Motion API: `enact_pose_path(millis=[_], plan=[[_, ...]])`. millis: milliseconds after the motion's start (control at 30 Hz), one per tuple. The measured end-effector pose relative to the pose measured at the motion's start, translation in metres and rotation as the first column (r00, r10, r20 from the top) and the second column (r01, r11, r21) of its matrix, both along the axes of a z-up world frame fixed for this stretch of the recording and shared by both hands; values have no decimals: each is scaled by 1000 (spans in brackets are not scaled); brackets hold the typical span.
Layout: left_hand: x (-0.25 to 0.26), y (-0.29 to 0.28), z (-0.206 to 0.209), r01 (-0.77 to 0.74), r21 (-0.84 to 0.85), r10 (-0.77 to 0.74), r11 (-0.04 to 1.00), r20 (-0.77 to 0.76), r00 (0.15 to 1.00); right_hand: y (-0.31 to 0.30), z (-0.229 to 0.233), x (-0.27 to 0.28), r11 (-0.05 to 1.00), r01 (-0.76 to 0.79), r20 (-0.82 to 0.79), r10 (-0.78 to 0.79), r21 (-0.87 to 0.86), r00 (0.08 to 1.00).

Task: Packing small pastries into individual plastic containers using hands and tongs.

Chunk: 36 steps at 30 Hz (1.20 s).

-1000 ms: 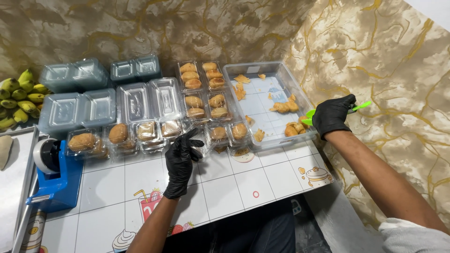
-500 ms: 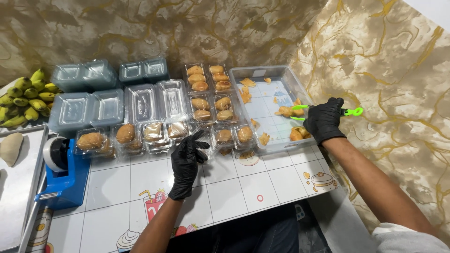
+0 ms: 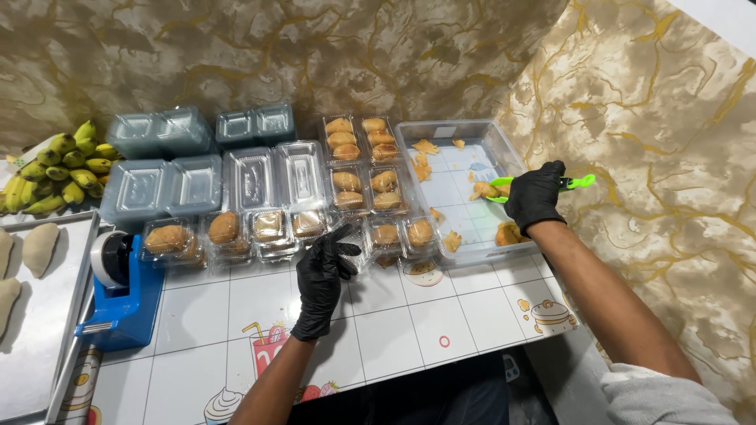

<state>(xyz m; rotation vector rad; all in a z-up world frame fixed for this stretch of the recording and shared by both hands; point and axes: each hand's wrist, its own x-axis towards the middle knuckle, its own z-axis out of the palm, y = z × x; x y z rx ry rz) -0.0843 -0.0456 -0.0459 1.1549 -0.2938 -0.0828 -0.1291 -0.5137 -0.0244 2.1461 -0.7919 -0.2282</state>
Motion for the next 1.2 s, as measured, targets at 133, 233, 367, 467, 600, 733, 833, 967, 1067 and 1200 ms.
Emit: enact_pose_path(millis=[133,233,367,467,600,733,833,967,1067,1200], plan=[[4,-1,-7,-1,-12,1,1000,-5,1000,-19,-27,15,996,-86,20,86,16,996],[2,0,-7,2,-3,-2,1000,-8,1000,-12,-33,16,976,-208,49,205,64,978],[3,0,-6,6,-7,-6,1000,-16,1000,8,-20,20,981,-192,-105,194,32,975],[3,0,-7,8,-20,-9,1000,-34,999,33,-6,20,989,-147,-205,151,33,967],[8,0,-9,16,-58,-20,998,-67,998,20,-35,22,989,-118,-151,130,88,980],[8,1,-7,11,-47,-15,999,-79,997,-8,-71,22,932,-354,31,353,73,935],[9,0,-13,16,-35,-18,999,-74,997,-11,-71,7,877,-480,127,477,-5,870],[8,-1,-15,22,-21,-24,1000,-60,998,-27,-44,-11,858,-513,288,484,28,826],[8,0,-14,28,-32,-31,999,-76,997,-25,-8,-29,821,-492,471,325,290,820],[8,-3,-16,34,-36,-36,999,-78,996,-26,17,-50,779,-391,478,134,491,868]])
